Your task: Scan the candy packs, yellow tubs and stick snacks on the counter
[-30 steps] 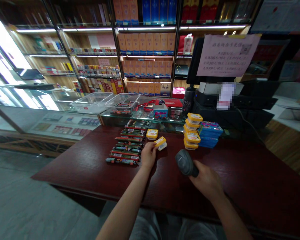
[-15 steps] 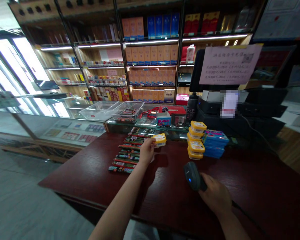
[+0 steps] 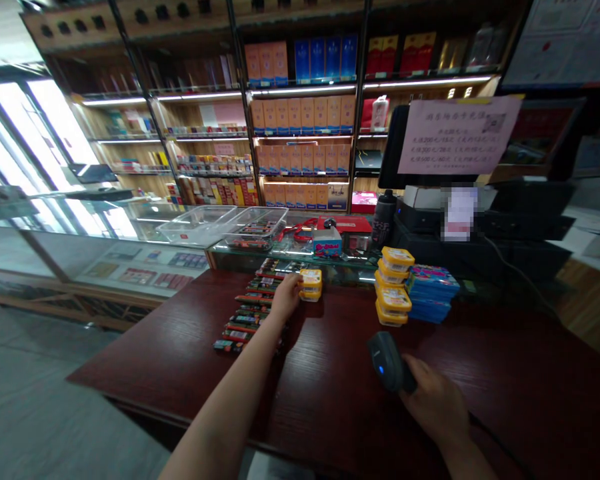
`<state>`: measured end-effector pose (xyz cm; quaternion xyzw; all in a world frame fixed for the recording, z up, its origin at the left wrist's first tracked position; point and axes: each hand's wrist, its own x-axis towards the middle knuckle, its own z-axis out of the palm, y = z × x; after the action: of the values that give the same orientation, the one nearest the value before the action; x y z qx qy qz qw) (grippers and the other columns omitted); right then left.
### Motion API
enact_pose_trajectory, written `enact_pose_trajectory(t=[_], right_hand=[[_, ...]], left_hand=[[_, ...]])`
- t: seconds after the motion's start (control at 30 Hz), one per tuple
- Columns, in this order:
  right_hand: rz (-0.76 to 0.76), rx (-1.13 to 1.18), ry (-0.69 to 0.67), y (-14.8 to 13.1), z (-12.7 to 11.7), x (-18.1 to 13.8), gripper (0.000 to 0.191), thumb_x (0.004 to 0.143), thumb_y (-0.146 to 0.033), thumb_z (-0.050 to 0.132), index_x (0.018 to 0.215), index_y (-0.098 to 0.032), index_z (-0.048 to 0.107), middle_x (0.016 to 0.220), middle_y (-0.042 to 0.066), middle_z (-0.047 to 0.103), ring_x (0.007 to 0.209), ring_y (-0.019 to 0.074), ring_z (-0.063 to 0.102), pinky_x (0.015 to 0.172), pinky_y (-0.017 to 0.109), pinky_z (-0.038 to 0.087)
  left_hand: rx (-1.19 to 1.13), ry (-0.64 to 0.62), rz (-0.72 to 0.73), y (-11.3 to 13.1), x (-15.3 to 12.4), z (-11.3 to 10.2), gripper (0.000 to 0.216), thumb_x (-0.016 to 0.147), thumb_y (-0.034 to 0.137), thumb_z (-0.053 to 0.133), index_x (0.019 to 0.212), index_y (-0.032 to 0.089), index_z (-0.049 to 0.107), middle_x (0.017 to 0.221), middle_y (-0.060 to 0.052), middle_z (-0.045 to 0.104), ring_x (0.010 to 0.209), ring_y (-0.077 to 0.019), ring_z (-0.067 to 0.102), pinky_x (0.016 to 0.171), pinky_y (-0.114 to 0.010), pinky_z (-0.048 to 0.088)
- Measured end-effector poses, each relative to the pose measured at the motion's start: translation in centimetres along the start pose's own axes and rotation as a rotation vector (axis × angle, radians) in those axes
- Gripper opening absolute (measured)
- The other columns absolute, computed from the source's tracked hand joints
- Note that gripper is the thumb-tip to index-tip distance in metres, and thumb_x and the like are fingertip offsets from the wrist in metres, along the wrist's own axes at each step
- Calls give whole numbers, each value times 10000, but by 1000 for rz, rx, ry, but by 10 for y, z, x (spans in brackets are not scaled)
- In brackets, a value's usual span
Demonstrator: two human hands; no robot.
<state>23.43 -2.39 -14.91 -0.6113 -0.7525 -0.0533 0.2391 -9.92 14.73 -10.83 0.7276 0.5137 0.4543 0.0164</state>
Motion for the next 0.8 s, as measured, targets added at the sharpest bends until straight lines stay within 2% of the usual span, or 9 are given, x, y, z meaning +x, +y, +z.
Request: enact_pose_trajectory(t=[0.13, 0.3, 0.53, 0.6, 0.8], right_hand=[[1, 9, -14, -1, -2, 0, 264, 795, -215, 473, 1039, -205, 577, 965, 58, 705, 825, 221, 669, 710, 318, 482], [1, 21, -23, -1, -3, 0, 272, 799, -192, 462, 1046, -213, 574, 1005, 55, 701, 840, 208, 666, 724, 309, 471], [52, -1, -68, -5, -7, 3, 288, 788, -184, 477, 1056, -223, 575, 1020, 53, 692, 866, 207, 652, 736, 304, 447], [100, -25, -102, -7, -11, 4, 282, 798, -197, 484, 1064, -228, 573, 1001, 46, 690, 847, 204, 651, 713, 299, 437], [222, -97, -182, -12, -18, 7, 181, 831, -243, 512, 998, -240, 579, 904, 21, 686, 805, 194, 657, 643, 279, 401]], left_hand=[[27, -30, -12, 0, 0, 0, 255, 769, 87, 465, 960, 190, 600, 1041, -73, 629, 1011, -193, 593, 906, -344, 480], [93, -36, 0, 7, -4, 0, 328, 771, 71, 471, 1043, 203, 599, 1142, -83, 603, 1069, -210, 575, 938, -367, 467], [207, 69, 59, 44, -17, 9, 300, 798, 126, 519, 1067, 208, 623, 1236, -115, 512, 1148, -266, 486, 1002, -442, 404], [181, 24, 102, 60, -20, 17, 285, 813, 150, 525, 1070, 222, 624, 1232, -104, 513, 1158, -262, 476, 1008, -440, 398], [-27, -258, 285, 116, -14, 54, 311, 807, 222, 590, 1118, 227, 607, 1195, -80, 564, 1119, -231, 518, 984, -400, 427]])
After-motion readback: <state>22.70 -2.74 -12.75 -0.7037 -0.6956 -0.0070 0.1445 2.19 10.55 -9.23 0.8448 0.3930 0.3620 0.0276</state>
